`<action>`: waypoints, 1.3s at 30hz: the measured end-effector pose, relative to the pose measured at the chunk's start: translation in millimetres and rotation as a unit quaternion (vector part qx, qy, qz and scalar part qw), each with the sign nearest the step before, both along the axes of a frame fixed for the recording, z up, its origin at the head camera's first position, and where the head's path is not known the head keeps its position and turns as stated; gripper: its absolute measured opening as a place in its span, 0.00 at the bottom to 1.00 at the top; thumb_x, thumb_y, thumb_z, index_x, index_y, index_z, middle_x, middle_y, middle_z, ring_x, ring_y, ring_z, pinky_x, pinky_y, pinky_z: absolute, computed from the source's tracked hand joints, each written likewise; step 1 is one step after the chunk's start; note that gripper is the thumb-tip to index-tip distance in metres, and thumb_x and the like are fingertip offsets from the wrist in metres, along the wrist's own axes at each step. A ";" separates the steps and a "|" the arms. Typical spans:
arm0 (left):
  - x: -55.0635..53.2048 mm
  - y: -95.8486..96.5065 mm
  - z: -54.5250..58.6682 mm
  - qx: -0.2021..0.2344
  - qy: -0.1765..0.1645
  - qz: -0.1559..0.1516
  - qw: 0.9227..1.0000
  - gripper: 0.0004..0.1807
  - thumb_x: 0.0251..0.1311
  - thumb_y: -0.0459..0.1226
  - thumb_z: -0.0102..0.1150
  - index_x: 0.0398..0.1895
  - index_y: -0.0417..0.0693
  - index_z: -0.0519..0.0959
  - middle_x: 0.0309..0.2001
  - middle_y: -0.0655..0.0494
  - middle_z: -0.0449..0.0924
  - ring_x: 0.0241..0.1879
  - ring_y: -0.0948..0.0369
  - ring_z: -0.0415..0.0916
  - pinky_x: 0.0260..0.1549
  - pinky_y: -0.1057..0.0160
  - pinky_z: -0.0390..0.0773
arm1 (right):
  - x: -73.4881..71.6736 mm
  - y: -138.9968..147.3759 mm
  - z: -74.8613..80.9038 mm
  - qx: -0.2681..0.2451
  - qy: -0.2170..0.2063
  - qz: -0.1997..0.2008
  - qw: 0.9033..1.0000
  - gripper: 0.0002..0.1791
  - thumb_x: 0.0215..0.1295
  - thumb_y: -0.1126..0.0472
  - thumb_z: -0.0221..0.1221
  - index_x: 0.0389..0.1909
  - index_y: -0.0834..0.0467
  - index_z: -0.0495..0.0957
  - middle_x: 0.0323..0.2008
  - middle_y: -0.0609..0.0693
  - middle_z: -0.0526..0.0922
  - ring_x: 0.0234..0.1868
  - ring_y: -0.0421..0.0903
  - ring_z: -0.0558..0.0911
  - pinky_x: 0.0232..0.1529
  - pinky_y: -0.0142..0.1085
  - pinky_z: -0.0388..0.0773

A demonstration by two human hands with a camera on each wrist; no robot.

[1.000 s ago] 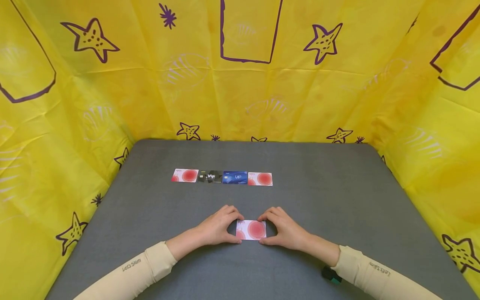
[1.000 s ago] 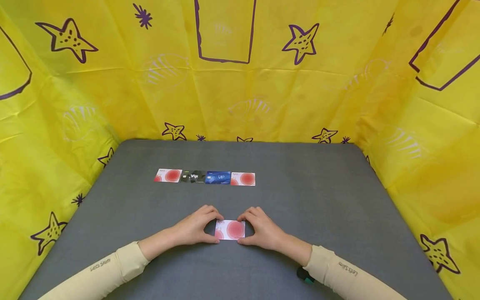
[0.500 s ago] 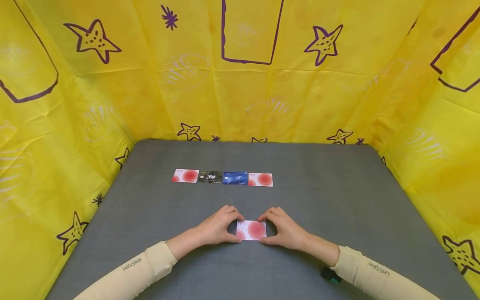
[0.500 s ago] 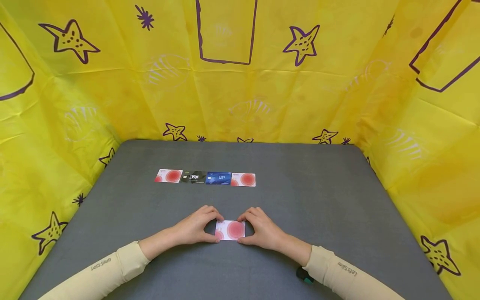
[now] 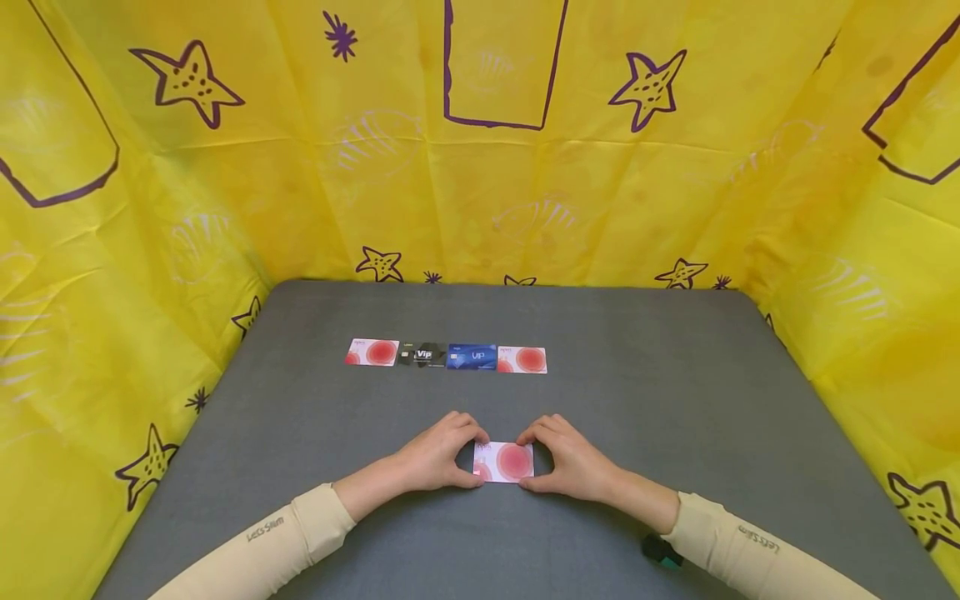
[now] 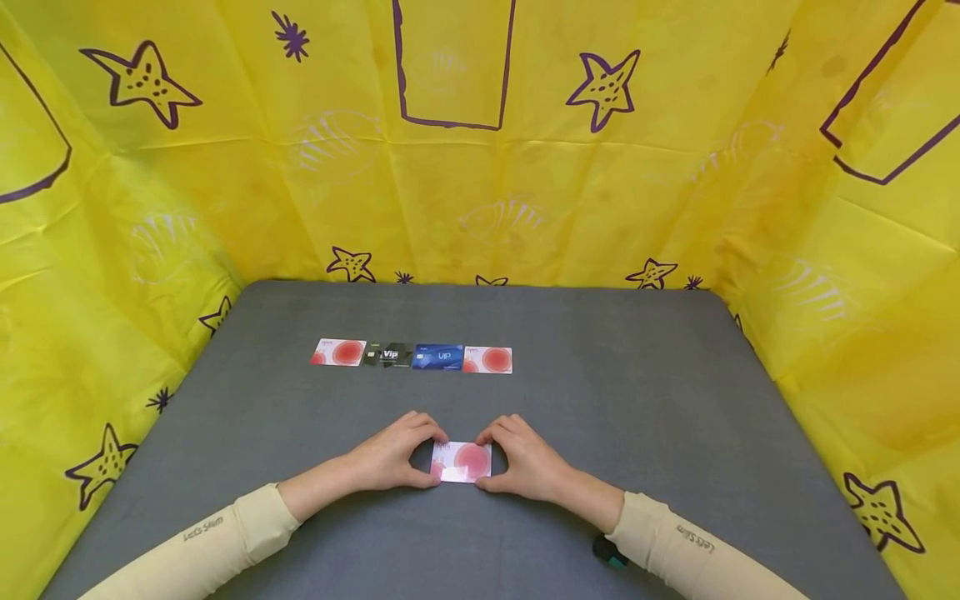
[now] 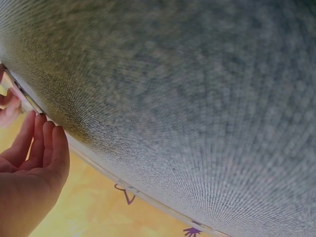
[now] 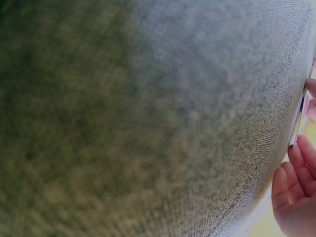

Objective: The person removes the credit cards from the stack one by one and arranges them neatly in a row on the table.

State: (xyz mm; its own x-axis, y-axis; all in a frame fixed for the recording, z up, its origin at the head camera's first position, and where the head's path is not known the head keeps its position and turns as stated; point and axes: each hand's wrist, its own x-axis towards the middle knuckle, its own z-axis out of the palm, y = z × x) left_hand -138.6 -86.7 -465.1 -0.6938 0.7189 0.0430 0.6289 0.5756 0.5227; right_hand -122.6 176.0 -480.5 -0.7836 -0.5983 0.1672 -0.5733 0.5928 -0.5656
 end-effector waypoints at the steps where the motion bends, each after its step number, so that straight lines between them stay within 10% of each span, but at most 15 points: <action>1: 0.2 0.0 0.0 -0.002 0.003 0.000 1.000 0.25 0.49 0.46 0.74 0.49 0.47 0.79 0.45 0.58 0.76 0.46 0.61 0.68 0.48 0.64 0.73 | 0.1 0.0 -0.2 0.002 0.002 -0.001 1.000 0.26 0.47 0.48 0.75 0.46 0.52 0.78 0.45 0.40 0.77 0.48 0.39 0.71 0.50 0.37 0.73; 22: 2.8 -3.2 2.7 -0.001 0.033 -0.018 0.999 0.29 0.49 0.48 0.74 0.53 0.47 0.79 0.46 0.59 0.74 0.45 0.64 0.67 0.42 0.69 0.75 | -0.1 0.6 2.4 0.042 0.121 0.028 0.991 0.28 0.45 0.44 0.73 0.47 0.51 0.80 0.43 0.40 0.80 0.43 0.39 0.74 0.45 0.35 0.75; 39: -2.8 -2.5 4.0 0.042 0.138 -0.035 0.989 0.27 0.47 0.46 0.74 0.51 0.45 0.79 0.47 0.57 0.76 0.46 0.62 0.69 0.45 0.67 0.76 | -5.6 2.8 9.5 0.007 0.187 0.033 0.982 0.27 0.44 0.47 0.74 0.45 0.54 0.80 0.43 0.43 0.79 0.43 0.40 0.74 0.44 0.34 0.74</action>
State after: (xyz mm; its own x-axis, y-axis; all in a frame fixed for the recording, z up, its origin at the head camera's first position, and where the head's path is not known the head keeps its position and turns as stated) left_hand -141.4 -89.1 -461.1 -0.5953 0.7510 0.2857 0.7914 0.4863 0.3704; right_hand -128.2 178.9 -471.0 -0.6285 -0.6498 0.4274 -0.7767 0.5536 -0.3005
